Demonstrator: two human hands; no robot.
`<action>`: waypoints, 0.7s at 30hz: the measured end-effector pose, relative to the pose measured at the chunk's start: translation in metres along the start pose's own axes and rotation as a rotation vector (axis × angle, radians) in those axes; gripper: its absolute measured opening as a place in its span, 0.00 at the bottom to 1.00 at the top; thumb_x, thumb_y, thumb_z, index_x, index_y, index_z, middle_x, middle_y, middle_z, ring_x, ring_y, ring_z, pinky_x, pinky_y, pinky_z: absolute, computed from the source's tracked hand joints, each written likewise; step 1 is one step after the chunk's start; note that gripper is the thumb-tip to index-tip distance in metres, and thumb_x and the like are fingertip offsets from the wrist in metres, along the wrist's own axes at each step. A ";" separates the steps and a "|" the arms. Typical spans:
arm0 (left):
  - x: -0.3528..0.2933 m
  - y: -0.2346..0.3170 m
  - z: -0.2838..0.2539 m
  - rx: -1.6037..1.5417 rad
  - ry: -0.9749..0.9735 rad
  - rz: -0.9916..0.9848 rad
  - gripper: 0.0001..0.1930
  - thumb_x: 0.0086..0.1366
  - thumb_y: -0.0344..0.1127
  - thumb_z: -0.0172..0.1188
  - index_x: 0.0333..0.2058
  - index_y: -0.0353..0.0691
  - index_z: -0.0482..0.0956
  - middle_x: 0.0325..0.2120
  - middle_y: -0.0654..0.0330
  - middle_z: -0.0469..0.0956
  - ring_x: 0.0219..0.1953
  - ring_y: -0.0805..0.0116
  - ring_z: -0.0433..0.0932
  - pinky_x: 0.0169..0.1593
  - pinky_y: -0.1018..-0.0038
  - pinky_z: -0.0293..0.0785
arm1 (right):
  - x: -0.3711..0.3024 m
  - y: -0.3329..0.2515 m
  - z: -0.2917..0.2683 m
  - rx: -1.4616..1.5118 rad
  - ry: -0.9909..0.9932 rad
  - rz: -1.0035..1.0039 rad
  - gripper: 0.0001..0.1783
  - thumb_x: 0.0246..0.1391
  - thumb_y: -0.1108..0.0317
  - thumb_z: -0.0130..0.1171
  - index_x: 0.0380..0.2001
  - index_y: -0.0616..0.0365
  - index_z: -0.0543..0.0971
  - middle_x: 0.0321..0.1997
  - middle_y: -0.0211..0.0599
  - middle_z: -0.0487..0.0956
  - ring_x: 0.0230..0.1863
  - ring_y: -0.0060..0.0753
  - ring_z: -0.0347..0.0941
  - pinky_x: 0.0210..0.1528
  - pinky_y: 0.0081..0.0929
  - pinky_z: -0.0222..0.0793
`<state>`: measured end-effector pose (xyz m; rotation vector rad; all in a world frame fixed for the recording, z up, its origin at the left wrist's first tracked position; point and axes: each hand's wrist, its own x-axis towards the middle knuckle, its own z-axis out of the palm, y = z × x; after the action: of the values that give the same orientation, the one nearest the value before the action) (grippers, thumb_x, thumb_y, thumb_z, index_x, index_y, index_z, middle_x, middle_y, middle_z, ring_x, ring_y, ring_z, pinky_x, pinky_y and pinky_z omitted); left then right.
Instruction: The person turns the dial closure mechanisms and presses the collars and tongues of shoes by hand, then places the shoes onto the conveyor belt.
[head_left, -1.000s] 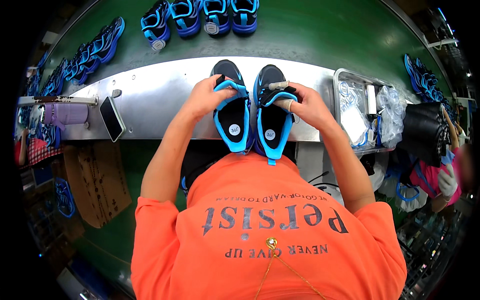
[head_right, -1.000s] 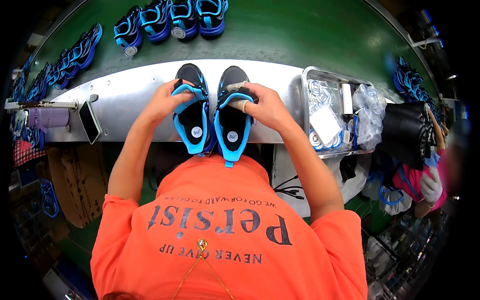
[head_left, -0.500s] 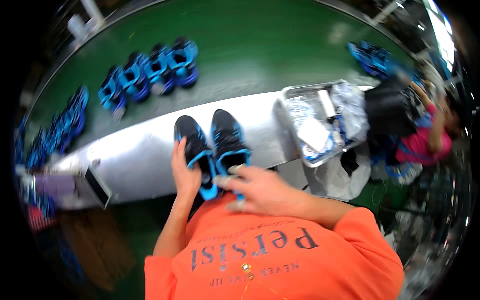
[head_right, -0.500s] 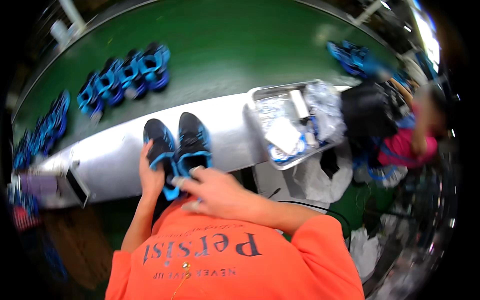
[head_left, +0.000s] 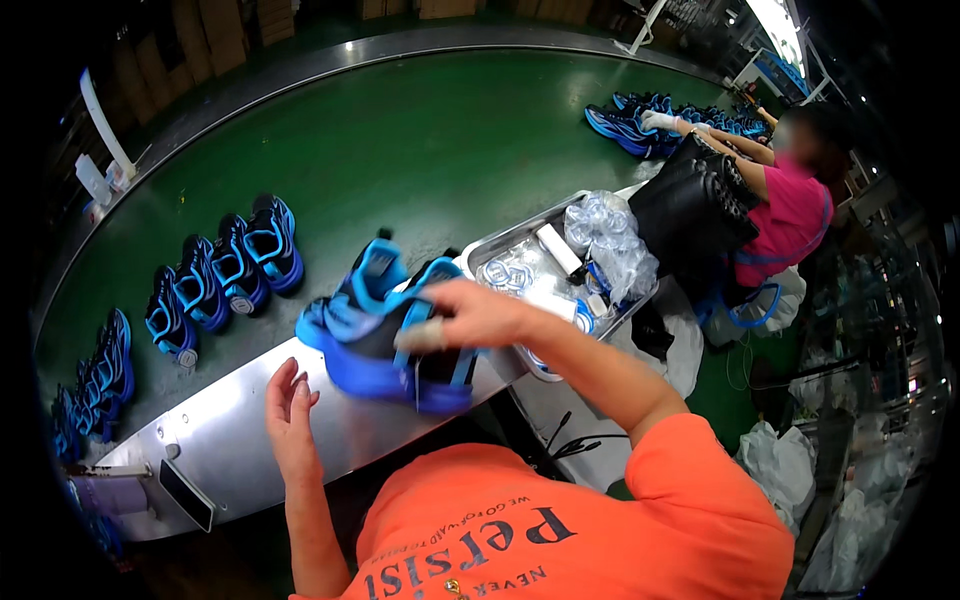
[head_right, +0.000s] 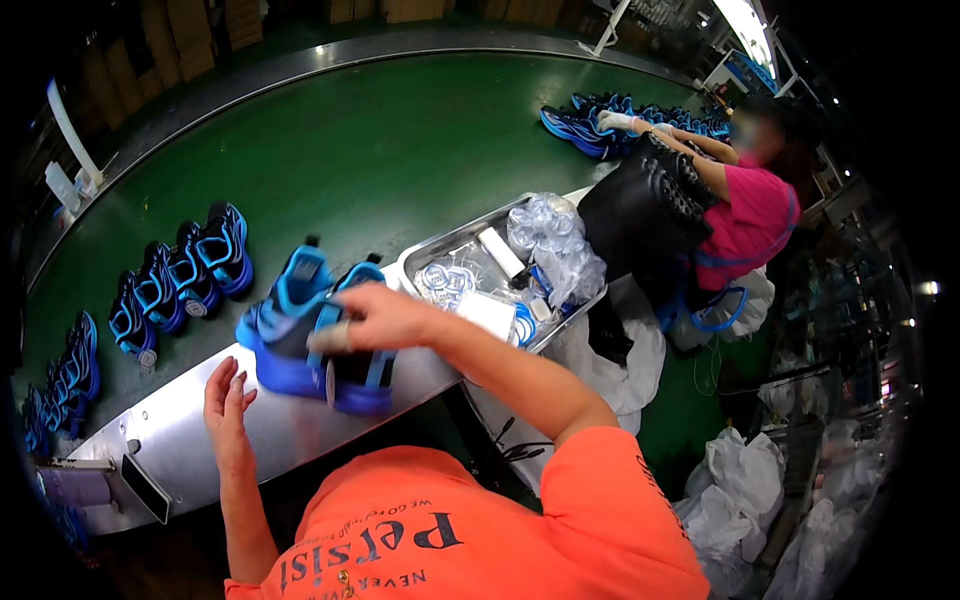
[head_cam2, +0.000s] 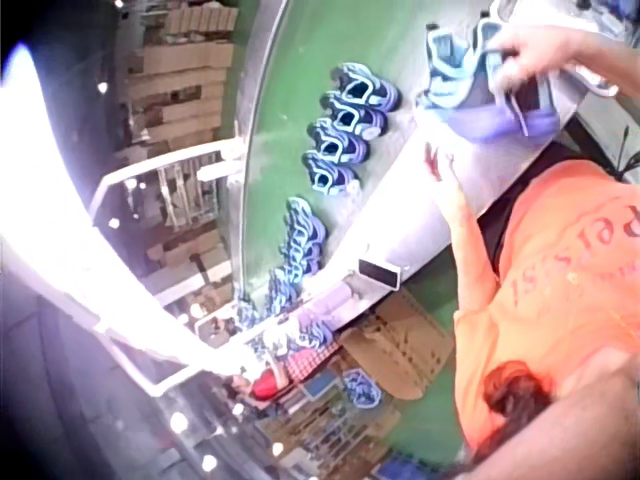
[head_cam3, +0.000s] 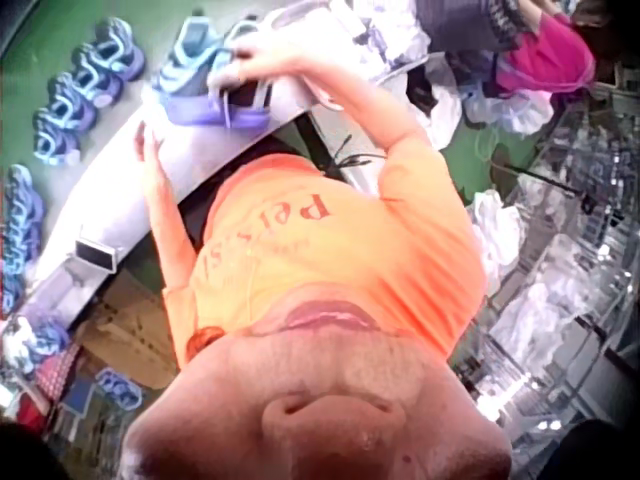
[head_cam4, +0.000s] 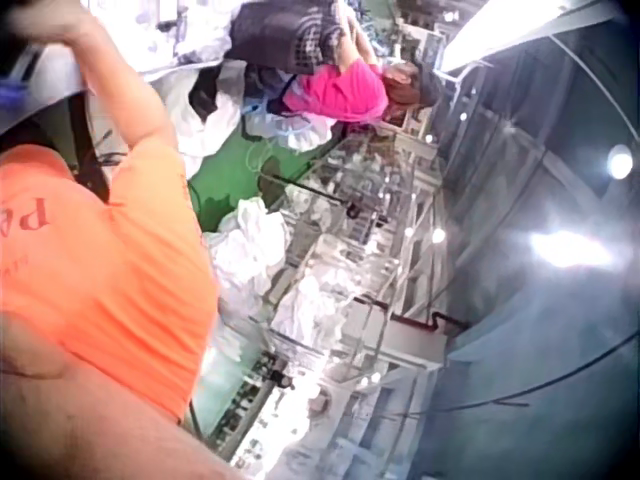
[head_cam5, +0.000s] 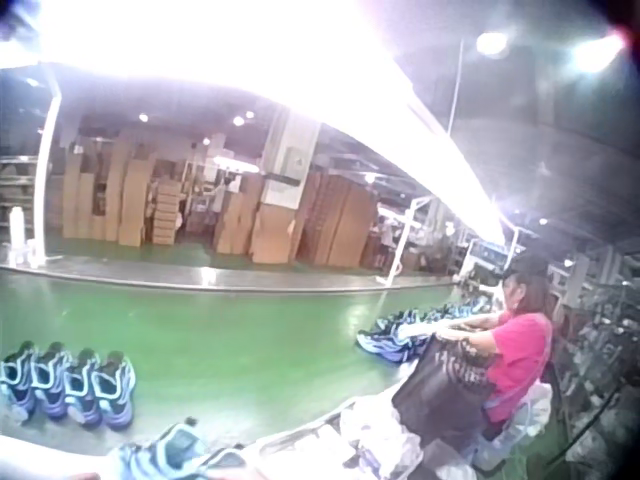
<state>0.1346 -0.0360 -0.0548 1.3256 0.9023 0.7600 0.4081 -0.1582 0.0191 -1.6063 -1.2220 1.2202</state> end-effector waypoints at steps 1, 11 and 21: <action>0.003 -0.007 -0.001 0.022 -0.008 -0.045 0.21 0.69 0.32 0.54 0.58 0.33 0.70 0.54 0.53 0.73 0.56 0.63 0.72 0.54 0.71 0.72 | 0.002 0.002 -0.020 0.105 0.019 0.047 0.14 0.54 0.57 0.69 0.35 0.55 0.81 0.33 0.24 0.81 0.37 0.14 0.73 0.41 0.21 0.71; 0.003 -0.065 0.032 0.262 -0.084 -0.194 0.12 0.67 0.28 0.53 0.47 0.31 0.78 0.39 0.59 0.80 0.39 0.72 0.78 0.43 0.76 0.75 | 0.006 0.024 -0.262 -0.585 0.535 0.058 0.22 0.49 0.49 0.71 0.36 0.56 0.82 0.31 0.23 0.79 0.35 0.17 0.71 0.42 0.20 0.69; 0.001 -0.088 0.043 0.294 -0.059 -0.300 0.11 0.68 0.27 0.53 0.46 0.33 0.79 0.40 0.58 0.81 0.41 0.70 0.80 0.45 0.76 0.77 | -0.003 0.110 -0.388 -0.792 0.982 0.076 0.23 0.56 0.62 0.63 0.55 0.56 0.77 0.47 0.42 0.82 0.46 0.32 0.77 0.52 0.25 0.70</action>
<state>0.1699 -0.0654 -0.1416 1.4168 1.1654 0.3627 0.8097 -0.1973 0.0139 -2.3780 -0.9821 -0.1789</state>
